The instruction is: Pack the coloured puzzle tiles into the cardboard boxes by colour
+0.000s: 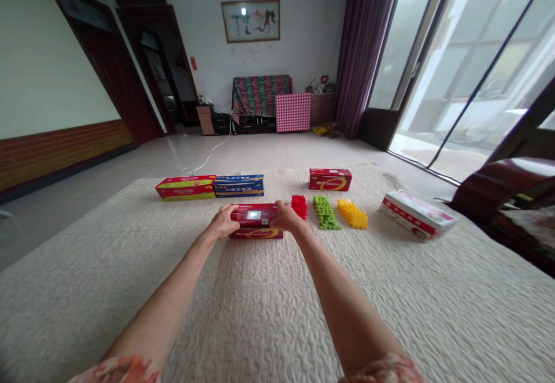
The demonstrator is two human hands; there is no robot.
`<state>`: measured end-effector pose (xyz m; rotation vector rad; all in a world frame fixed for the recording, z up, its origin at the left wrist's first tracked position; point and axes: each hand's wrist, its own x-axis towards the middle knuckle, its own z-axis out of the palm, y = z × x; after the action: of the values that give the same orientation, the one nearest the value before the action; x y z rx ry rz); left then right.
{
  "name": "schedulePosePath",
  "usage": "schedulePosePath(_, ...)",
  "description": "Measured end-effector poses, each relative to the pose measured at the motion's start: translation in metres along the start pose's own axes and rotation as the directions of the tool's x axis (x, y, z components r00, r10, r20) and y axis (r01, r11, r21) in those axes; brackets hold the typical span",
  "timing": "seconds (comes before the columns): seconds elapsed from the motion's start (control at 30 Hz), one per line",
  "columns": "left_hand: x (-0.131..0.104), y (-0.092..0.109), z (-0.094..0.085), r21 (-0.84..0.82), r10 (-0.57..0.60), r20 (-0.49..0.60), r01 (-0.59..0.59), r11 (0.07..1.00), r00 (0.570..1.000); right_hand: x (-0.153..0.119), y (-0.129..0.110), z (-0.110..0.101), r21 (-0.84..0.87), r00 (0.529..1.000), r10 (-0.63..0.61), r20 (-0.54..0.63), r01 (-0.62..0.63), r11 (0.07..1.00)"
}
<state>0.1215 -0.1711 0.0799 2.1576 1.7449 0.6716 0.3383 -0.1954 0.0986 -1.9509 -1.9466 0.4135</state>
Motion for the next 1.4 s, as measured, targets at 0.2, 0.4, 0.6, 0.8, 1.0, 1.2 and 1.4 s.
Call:
schedulePosePath(0.2,0.002,0.004,-0.003,0.017,-0.035,0.012,0.035,0.999,0.999,-0.003,0.004,0.001,-0.047,0.995,-0.095,-0.011,0.095,0.994)
schedulePosePath(0.4,0.005,-0.004,-0.002,-0.057,-0.088,0.060,0.092,0.994,0.994,0.002,0.011,-0.002,-0.066,0.986,-0.162,0.040,0.165,0.984)
schedulePosePath(0.6,0.009,-0.006,0.003,-0.088,-0.125,0.039,0.128,0.988,0.991,0.016,0.010,-0.005,-0.100,0.977,-0.157,0.145,0.172,0.980)
schedulePosePath(0.8,0.011,-0.007,0.001,-0.147,-0.118,0.052,0.124,0.981,0.992,0.008,0.010,-0.011,-0.129,0.968,-0.212,0.134,0.229,0.965)
schedulePosePath(1.0,0.010,-0.017,0.004,-0.237,-0.059,0.030,0.064,0.969,0.998,0.003,0.021,-0.011,-0.102,0.960,-0.270,0.075,0.276,0.956)
schedulePosePath(1.2,0.010,-0.027,0.004,-0.318,-0.015,0.050,0.030,0.948,0.999,0.005,0.032,-0.003,-0.051,0.954,-0.301,0.002,0.301,0.952)
schedulePosePath(1.4,0.012,-0.035,0.008,-0.348,0.017,0.023,-0.008,0.938,1.000,0.005,0.038,0.002,0.015,0.947,-0.317,-0.042,0.318,0.948)
